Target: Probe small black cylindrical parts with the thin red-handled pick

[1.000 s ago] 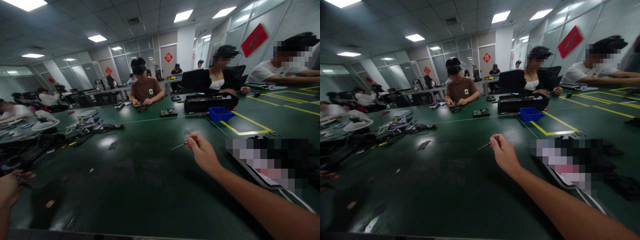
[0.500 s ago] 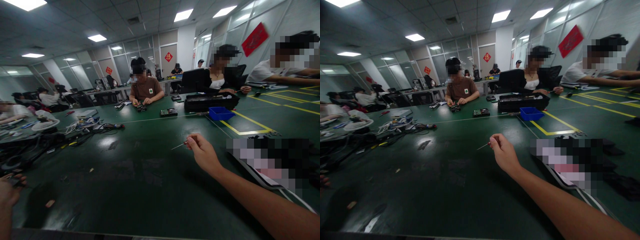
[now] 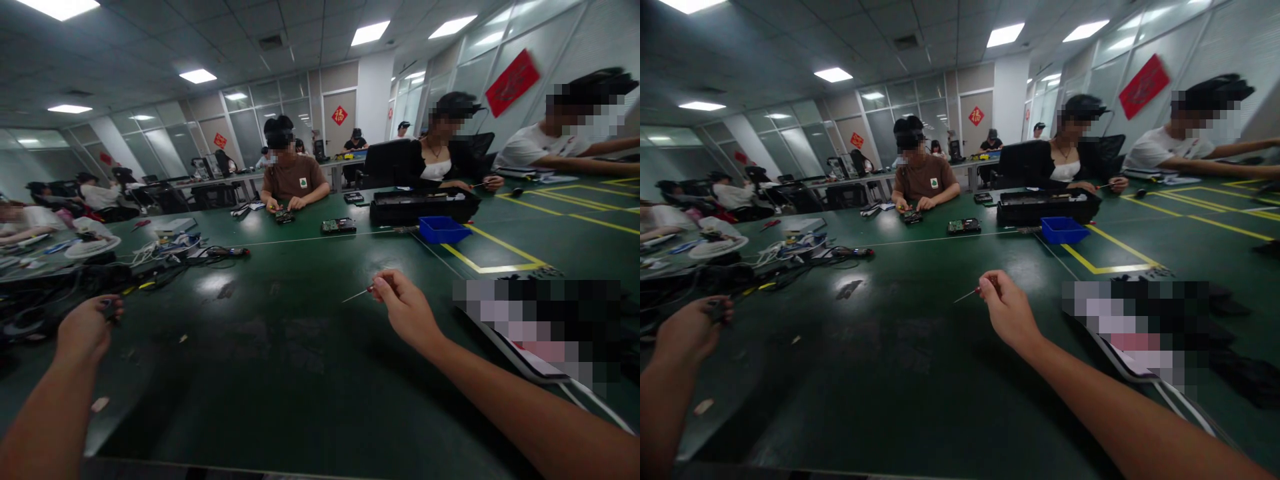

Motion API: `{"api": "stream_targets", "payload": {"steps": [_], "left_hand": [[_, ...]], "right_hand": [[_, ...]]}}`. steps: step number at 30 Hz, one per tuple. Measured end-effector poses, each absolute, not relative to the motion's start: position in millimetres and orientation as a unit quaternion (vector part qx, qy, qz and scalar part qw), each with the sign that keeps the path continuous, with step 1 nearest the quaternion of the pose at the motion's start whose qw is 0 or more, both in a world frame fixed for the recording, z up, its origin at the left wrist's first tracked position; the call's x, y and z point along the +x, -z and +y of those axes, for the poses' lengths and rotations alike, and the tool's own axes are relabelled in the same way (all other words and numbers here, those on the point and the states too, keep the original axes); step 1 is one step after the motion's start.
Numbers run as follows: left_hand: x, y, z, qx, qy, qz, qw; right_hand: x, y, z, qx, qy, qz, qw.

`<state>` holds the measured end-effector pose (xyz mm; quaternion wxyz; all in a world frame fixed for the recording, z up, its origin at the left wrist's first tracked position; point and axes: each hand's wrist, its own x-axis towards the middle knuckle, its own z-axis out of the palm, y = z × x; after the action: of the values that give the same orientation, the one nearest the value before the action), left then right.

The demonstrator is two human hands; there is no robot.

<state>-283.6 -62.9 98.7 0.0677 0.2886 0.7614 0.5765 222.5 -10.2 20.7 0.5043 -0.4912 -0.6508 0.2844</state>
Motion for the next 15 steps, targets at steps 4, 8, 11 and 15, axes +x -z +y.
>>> {"api": "stream_targets", "payload": {"steps": [4,8,11,15], "left_hand": [[-244,-93,-29,0.322,-0.625,0.687,0.182],[-179,-88,-5,0.422,-0.609,0.614,0.273],[-122,-81,4,0.533,-0.531,0.573,0.325],[-46,-67,3,0.657,-0.399,0.562,0.304]], "right_hand": [[222,-23,-12,-0.488,-0.295,-0.651,0.502],[224,-22,-13,-0.478,-0.306,-0.659,0.494],[224,-20,-12,-0.474,-0.318,-0.655,0.495],[224,-22,-12,-0.487,-0.31,-0.656,0.486]]}}
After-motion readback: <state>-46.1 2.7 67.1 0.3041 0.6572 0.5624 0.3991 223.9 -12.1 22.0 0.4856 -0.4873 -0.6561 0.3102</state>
